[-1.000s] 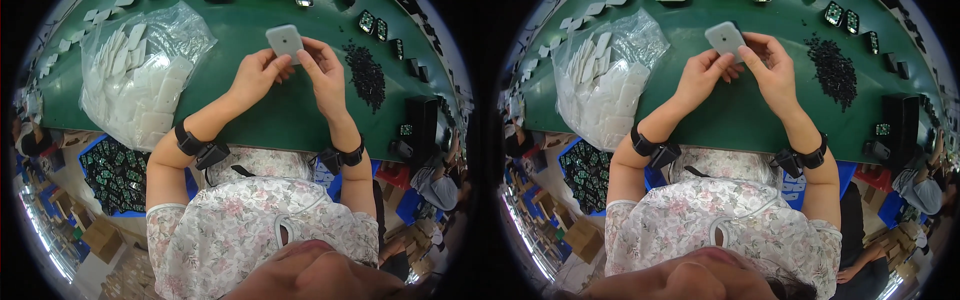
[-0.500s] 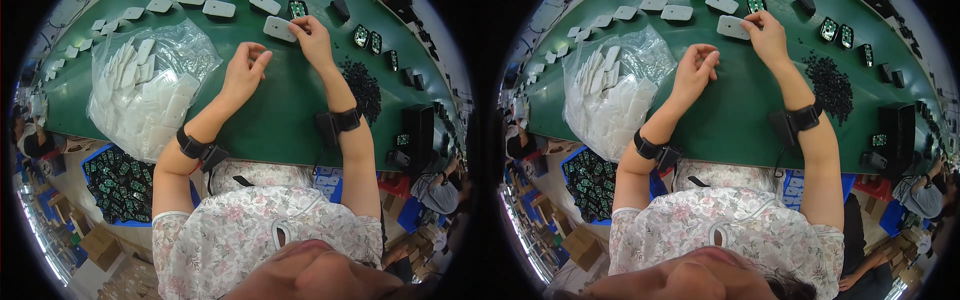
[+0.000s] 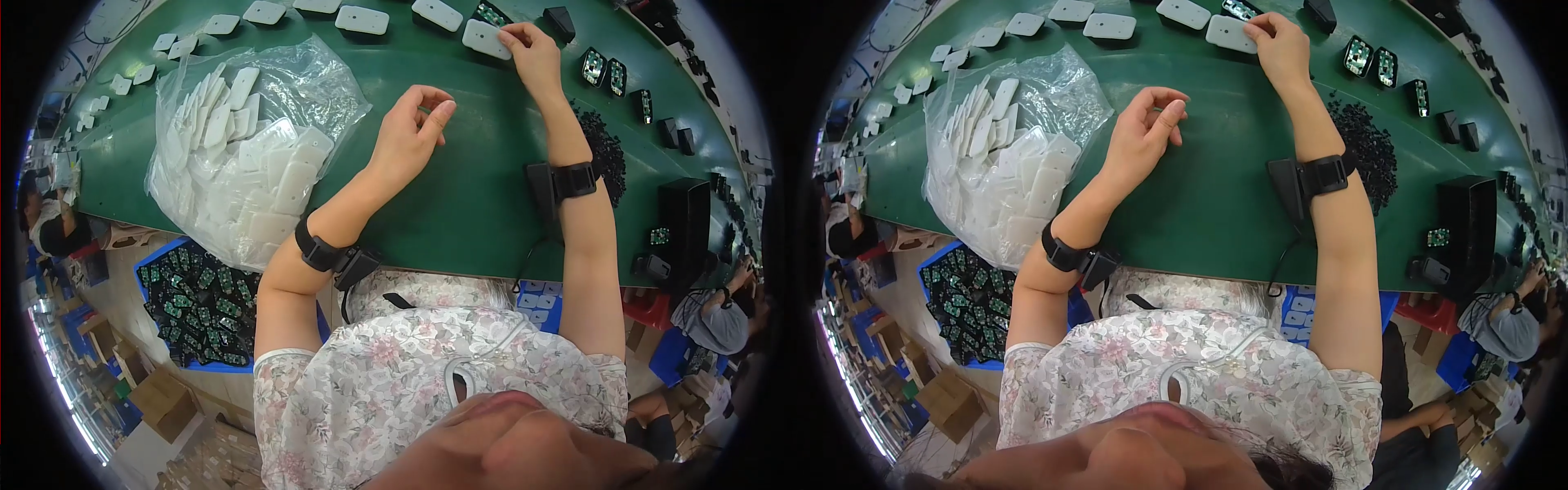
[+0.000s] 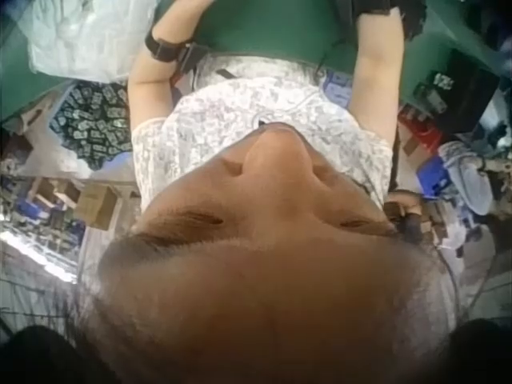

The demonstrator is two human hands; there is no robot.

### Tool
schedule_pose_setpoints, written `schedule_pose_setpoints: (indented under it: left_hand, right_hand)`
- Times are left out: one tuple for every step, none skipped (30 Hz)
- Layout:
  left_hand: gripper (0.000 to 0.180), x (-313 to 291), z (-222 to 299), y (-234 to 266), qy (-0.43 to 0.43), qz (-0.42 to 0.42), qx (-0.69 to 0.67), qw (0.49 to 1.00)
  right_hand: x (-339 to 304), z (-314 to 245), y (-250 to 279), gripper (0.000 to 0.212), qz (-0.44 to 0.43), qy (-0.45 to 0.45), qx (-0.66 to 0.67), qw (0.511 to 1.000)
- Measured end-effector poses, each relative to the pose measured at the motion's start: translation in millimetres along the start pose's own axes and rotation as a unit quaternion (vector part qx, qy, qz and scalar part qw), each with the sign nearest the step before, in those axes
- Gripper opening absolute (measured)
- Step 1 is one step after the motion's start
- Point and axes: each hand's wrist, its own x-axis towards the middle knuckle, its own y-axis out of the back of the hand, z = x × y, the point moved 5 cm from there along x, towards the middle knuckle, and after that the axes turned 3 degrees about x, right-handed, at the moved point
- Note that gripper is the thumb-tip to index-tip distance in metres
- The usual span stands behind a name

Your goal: The person assembles devices by picking up a white plastic cover, inserting a small black component, and pressing a black housing onto the assembly. Each completed unit is then placed onto the green work surface before the person reaches for another cover.

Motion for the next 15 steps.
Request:
schedule_pose_setpoints:
  left_hand:
    - [0.025, -0.4, 3.2, -0.1, -0.003, 0.001, -0.006, 1.000]
    - [0.025, -1.9, 8.1, 0.4, -0.004, -0.001, -0.005, 1.000]
    - [0.024, -5.1, 14.7, 2.4, -0.010, -0.001, -0.003, 1.000]
    - [0.023, -7.8, 19.7, 1.9, -0.017, -0.005, -0.003, 1.000]
    - [0.023, -12.3, 21.2, 2.1, -0.019, -0.011, -0.006, 1.000]
    - [0.021, -18.1, 23.8, 7.9, -0.036, 0.001, -0.008, 0.999]
    - [0.020, -24.2, 28.0, 14.5, -0.052, 0.014, -0.010, 0.998]
    - [0.020, -30.1, 29.6, 21.6, -0.054, 0.010, -0.010, 0.998]
    - [0.019, -36.3, 31.9, 31.4, -0.056, 0.026, 0.018, 0.998]
    - [0.018, -44.0, 34.4, 45.1, -0.057, 0.047, 0.048, 0.996]
    - [0.018, -53.1, 37.4, 60.5, -0.067, 0.074, 0.084, 0.991]
    - [0.018, -61.0, 40.3, 76.6, -0.077, 0.102, 0.122, 0.984]
    - [0.018, -69.5, 43.7, 92.8, -0.091, 0.130, 0.128, 0.979]
    - [0.018, -77.3, 45.9, 109.4, -0.104, 0.159, 0.136, 0.972]
    - [0.018, -82.3, 43.4, 126.4, -0.104, 0.186, 0.147, 0.966]
  right_hand:
    - [1.6, -0.1, 2.2, 0.019, 0.006, 0.005, -0.005, 1.000]
    - [3.4, -0.2, 4.1, 0.017, 0.013, 0.010, -0.010, 1.000]
    - [5.2, 4.7, 1.9, 0.017, 0.017, 0.010, -0.010, 1.000]
    - [5.8, 10.1, 0.6, 0.018, 0.024, 0.050, -0.054, 0.997]
    - [3.8, 7.9, 2.4, 0.018, 0.029, 0.088, -0.100, 0.991]
    - [3.2, 10.0, 0.7, 0.020, 0.029, 0.079, -0.086, 0.993]
    - [1.6, 7.5, 1.8, 0.021, 0.020, 0.059, -0.076, 0.995]
    - [0.4, 7.2, 1.9, 0.022, 0.010, 0.040, -0.063, 0.997]
    - [2.2, 8.9, 10.5, 0.022, 0.014, 0.038, -0.064, 0.997]
    - [5.6, 7.6, 23.0, 0.021, 0.044, 0.061, -0.096, 0.993]
    - [8.4, 5.1, 35.4, 0.021, 0.072, 0.085, -0.126, 0.986]
    - [9.5, 5.8, 47.9, 0.021, 0.061, 0.078, -0.173, 0.980]
    - [8.7, 6.8, 57.4, 0.022, 0.027, 0.045, -0.231, 0.972]
    - [6.5, 11.3, 64.0, 0.024, -0.008, 0.011, -0.287, 0.958]
    - [4.9, 20.1, 66.5, 0.024, -0.045, -0.017, -0.332, 0.942]
